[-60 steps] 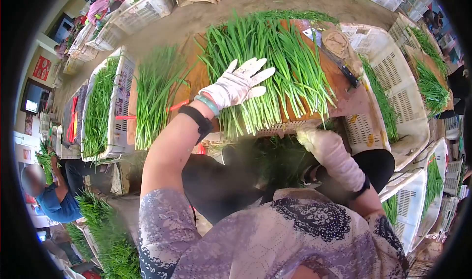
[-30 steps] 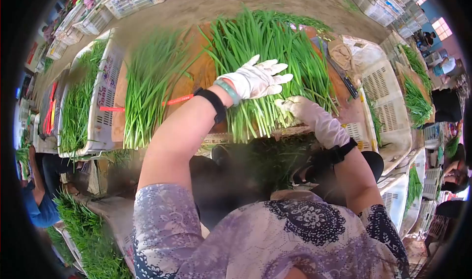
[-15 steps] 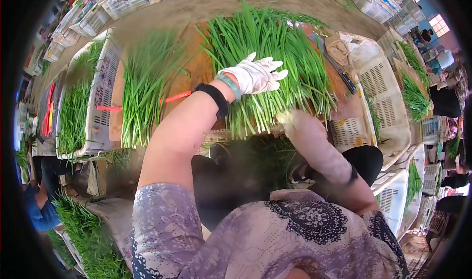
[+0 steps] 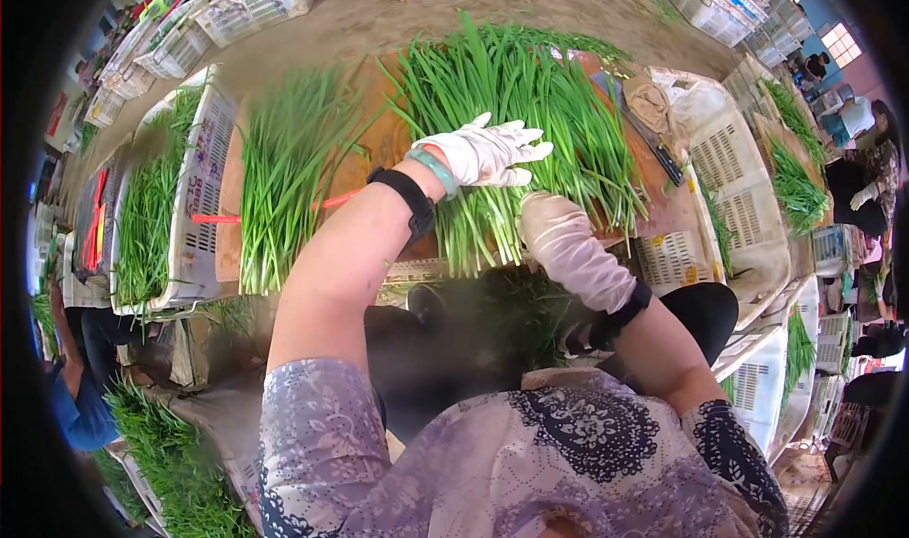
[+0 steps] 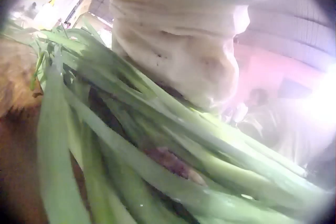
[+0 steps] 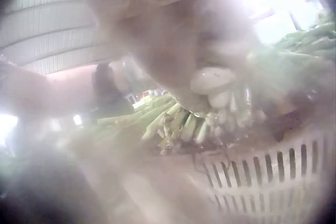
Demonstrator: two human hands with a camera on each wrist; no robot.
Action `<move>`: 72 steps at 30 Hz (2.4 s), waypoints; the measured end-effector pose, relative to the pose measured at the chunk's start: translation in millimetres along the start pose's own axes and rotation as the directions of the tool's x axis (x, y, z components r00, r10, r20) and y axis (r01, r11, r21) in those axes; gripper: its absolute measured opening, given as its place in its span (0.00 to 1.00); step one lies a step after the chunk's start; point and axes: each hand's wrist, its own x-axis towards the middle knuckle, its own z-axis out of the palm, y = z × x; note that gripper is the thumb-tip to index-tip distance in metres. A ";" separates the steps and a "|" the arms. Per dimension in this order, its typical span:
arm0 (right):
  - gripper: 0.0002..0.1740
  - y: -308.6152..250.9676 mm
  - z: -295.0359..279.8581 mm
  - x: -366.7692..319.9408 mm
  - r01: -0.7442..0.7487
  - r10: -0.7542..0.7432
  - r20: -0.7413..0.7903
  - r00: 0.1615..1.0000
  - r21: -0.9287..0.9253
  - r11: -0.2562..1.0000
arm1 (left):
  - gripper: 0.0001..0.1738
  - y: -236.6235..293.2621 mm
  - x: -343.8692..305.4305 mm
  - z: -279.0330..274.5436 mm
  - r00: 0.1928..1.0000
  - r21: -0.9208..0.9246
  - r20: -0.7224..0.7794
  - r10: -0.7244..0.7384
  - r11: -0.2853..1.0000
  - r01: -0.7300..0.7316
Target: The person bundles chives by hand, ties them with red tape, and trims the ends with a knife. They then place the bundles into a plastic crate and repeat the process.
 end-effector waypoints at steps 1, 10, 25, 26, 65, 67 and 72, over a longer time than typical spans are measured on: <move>0.17 3.5 -44.0 -8.4 -0.160 0.150 0.085 0.985 0.115 0.980 | 0.34 0.0 -0.3 -1.3 1.000 -0.005 0.002 -0.002 1.000 0.002; 0.11 -9.5 -65.0 -9.7 -0.111 0.071 0.231 0.970 0.165 0.980 | 0.34 8.9 0.9 5.1 0.997 0.072 -0.015 -0.071 0.995 0.072; 0.09 -14.9 -57.1 -72.7 0.274 -0.275 0.003 0.962 -0.079 0.958 | 0.36 16.4 2.8 -0.3 0.993 0.099 0.036 -0.112 0.989 0.108; 0.10 -15.7 -55.2 -85.4 0.327 -0.331 -0.012 0.943 -0.120 0.937 | 0.36 17.9 2.0 -1.1 0.993 0.094 0.042 -0.111 0.990 0.107; 0.16 65.5 -14.7 -125.0 0.267 -0.583 -0.142 0.800 0.954 0.134 | 0.36 29.6 36.3 -0.6 0.995 0.050 0.021 -0.093 0.995 0.091; 0.23 63.7 65.2 -123.3 0.310 -0.399 -0.018 0.917 0.663 0.682 | 0.36 31.3 34.3 1.9 0.996 0.051 0.001 -0.085 0.995 0.085; 0.18 35.6 8.3 -132.1 0.444 -0.147 -0.606 0.781 0.375 0.814 | 0.39 32.6 27.4 2.2 0.996 0.093 -0.060 -0.071 0.993 0.077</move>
